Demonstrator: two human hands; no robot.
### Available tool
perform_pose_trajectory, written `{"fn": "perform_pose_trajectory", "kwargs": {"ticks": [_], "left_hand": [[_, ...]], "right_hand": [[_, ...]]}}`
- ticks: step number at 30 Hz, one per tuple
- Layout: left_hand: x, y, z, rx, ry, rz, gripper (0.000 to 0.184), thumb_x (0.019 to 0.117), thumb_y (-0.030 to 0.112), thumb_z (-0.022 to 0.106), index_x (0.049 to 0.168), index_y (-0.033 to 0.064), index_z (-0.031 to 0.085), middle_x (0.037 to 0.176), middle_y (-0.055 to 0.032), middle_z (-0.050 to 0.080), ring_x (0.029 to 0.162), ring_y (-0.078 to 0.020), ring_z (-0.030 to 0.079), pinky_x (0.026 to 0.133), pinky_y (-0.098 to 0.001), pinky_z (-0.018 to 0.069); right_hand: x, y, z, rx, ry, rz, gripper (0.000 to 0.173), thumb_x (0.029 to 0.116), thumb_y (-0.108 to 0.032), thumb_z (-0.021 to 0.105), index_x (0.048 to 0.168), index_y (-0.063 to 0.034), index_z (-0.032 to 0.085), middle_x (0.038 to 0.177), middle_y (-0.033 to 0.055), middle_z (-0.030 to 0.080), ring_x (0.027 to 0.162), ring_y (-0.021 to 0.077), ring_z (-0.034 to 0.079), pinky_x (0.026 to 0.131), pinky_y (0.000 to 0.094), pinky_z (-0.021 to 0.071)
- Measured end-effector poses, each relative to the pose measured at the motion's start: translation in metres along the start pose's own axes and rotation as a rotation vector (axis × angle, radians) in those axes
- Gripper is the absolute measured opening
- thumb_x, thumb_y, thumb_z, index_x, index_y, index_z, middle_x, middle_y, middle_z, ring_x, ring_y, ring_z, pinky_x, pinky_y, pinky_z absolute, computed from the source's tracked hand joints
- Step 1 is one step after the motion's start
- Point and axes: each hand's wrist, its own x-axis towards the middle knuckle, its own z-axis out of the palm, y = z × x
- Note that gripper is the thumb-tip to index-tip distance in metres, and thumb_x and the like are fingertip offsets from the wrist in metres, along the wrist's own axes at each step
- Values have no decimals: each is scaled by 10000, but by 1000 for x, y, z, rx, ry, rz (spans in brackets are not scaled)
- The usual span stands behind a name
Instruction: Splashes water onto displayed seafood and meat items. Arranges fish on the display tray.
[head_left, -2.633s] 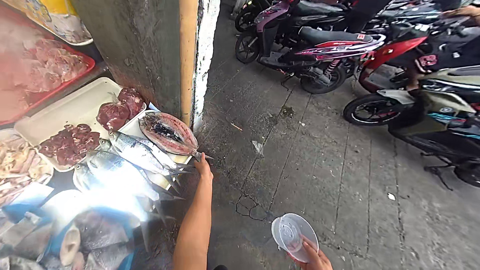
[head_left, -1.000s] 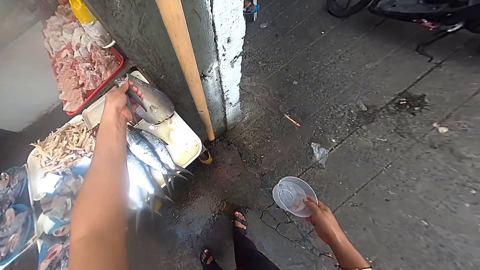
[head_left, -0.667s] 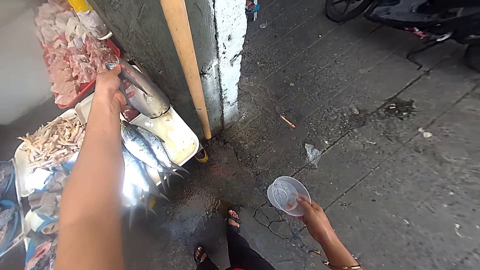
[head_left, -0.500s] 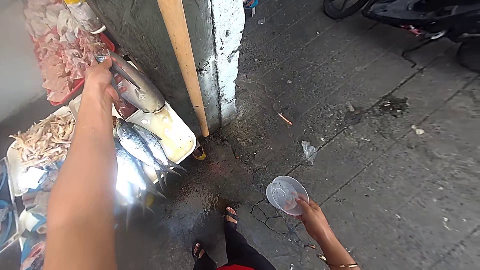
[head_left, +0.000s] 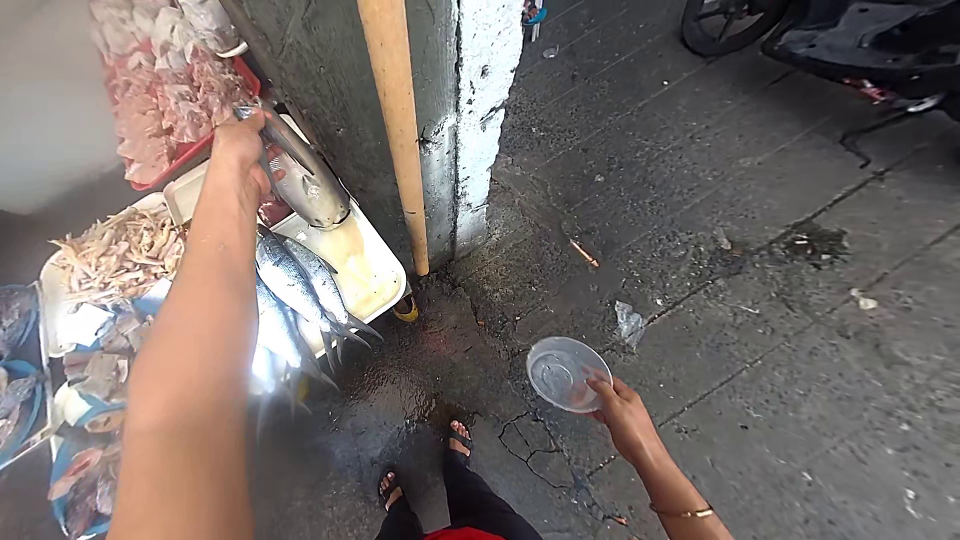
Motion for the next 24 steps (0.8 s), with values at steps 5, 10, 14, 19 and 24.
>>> {"fn": "perform_pose_trajectory", "kwargs": {"ticks": [5,10,14,19,24], "left_hand": [[1,-7,-3,-22,-28,-58,356,1088,352,479,1408,200,508,1219,-87,601,1083,-251,612,835,-493,526],[0,-12,-4,-69,-23,-137,354,1078,354,503,1376,165,538,1267,-121,572,1154,-297,594,884,-539,520],[2,-14,-4,-130,-7,-123,266,1073,306,511,1251,121,581,1041,-83,601,905,-199,627,763,-402,546],[13,-6,-11,-147,-34,-154,302,1082,365,483,1264,141,574,1058,-94,601,941,-237,624,791,-442,534],[18,6,-13,-104,-48,-116,301,1086,340,486,1319,163,558,1120,-106,584,980,-261,620,793,-461,537]], "right_hand": [[-1,-138,94,-204,-265,-254,396,1114,-241,374,1313,56,543,992,164,672,769,191,698,724,381,607],[-17,-281,219,-435,-365,-541,453,1096,-351,382,1243,9,614,1020,205,687,825,293,708,770,505,578],[-46,-368,284,-590,-295,-703,469,1077,-391,397,1225,-10,627,1155,204,664,998,314,696,834,530,554],[-32,-397,297,-407,-381,-570,478,1087,-415,406,1378,-57,531,1298,204,588,1047,310,679,775,480,591],[6,-393,267,-274,-414,-440,500,1073,-408,414,1429,-65,486,1306,209,585,997,300,686,761,448,597]]}}
